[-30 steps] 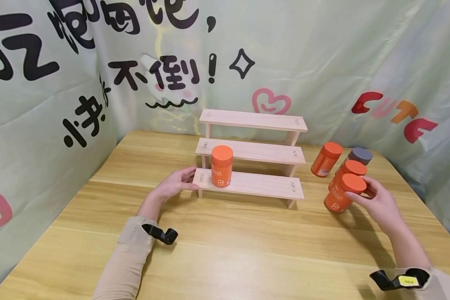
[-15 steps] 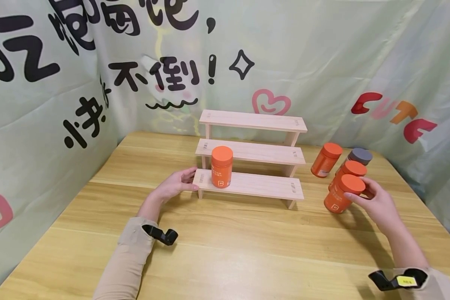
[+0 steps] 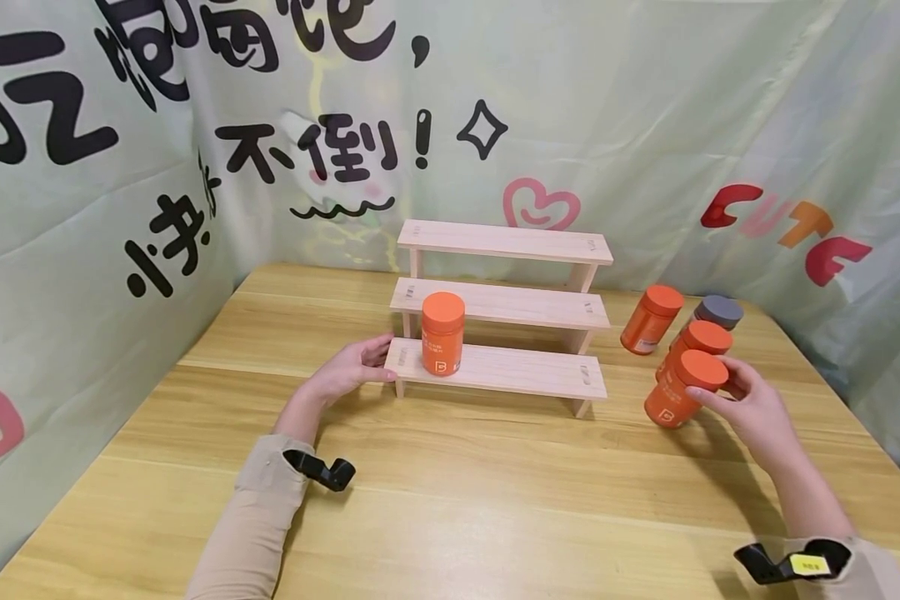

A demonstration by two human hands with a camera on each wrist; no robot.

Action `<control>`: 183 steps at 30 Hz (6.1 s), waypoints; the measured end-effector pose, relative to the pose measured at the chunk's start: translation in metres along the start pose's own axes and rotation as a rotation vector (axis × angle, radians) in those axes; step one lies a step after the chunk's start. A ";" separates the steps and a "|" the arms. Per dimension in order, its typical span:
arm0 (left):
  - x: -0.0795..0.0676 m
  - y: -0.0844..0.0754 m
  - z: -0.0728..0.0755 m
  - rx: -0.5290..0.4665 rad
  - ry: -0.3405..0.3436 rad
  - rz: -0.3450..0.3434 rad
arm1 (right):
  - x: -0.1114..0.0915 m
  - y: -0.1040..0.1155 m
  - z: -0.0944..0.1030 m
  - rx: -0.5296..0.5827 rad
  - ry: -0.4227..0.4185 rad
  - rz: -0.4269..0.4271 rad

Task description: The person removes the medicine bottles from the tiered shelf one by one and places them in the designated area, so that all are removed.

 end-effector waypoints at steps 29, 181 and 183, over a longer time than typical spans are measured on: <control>0.001 -0.001 0.002 -0.005 0.002 0.003 | 0.005 0.030 0.027 0.161 -0.022 0.154; -0.002 -0.002 0.000 -0.043 0.016 0.002 | 0.051 0.178 -0.082 0.159 0.163 0.331; -0.002 -0.002 0.000 -0.046 0.014 0.005 | 0.049 0.173 -0.074 0.139 0.128 0.334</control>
Point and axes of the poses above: each hand's wrist, its own x-axis towards the middle knuckle, its own z-axis out of the back of the hand, y = z × x, the point moved 3 cm from there along x, towards the middle knuckle, and after that the axes turned 4 degrees about y, right-handed, at the moved point
